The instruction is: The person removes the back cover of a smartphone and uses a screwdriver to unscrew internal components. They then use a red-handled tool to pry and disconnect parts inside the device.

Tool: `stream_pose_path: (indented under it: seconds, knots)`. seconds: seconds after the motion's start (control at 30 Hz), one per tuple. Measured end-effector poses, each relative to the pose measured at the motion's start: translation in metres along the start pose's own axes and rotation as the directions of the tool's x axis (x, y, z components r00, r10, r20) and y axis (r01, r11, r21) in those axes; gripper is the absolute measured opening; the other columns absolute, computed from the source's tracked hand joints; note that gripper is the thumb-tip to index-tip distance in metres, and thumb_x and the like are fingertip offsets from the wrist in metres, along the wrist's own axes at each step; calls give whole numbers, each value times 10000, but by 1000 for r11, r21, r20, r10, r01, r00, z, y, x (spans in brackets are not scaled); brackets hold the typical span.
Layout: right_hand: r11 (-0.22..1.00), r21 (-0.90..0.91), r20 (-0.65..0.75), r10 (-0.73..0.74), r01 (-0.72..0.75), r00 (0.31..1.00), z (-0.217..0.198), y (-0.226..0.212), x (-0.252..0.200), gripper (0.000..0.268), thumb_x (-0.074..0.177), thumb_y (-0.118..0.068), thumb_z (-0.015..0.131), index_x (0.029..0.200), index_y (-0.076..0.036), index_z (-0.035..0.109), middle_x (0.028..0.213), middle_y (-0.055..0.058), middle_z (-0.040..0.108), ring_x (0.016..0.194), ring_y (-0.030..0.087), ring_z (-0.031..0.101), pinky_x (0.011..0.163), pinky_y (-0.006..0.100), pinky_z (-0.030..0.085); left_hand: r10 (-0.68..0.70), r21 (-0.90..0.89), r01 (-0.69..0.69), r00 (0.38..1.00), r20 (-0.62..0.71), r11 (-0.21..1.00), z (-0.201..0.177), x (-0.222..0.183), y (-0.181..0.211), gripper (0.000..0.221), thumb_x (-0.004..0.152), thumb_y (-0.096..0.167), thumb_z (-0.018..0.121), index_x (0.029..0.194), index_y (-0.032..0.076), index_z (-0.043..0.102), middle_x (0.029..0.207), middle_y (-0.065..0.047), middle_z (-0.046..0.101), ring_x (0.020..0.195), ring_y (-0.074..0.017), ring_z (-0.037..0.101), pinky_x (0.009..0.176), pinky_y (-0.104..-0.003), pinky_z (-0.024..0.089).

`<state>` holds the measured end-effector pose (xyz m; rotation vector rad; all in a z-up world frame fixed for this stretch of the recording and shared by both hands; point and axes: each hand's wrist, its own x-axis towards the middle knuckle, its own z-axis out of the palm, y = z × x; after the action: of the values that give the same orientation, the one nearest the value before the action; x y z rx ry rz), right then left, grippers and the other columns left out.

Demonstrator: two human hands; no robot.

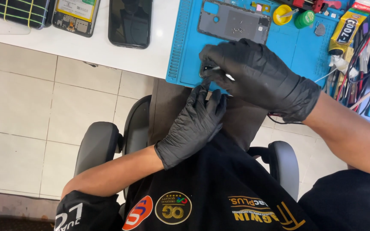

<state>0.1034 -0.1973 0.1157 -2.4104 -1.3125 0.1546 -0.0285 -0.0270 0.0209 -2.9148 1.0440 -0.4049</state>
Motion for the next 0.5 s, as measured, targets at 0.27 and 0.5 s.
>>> stream_pose_path:
  seconds: [0.27,0.5]
  knots:
    - [976,-216,112,52,-27,992,-7,-2,5,385,1144,-454,726,1285,-123,589,951,127,750,849,424,739,683,534,553,-8,-55,7,1000,-25,998,12,-3,2,588,1128,419,542,1582,46,555,1569,-234,560,1440,-494,572,1277,-584,428]
    - [938,-325,-6,-125,116,992,-8,9,4,394,1153,-374,784,1388,-75,682,1091,92,746,975,335,709,857,478,541,14,-45,-15,1000,-27,999,10,-4,-6,619,1125,461,559,1577,37,567,1556,-234,584,1421,-484,587,1278,-570,436]
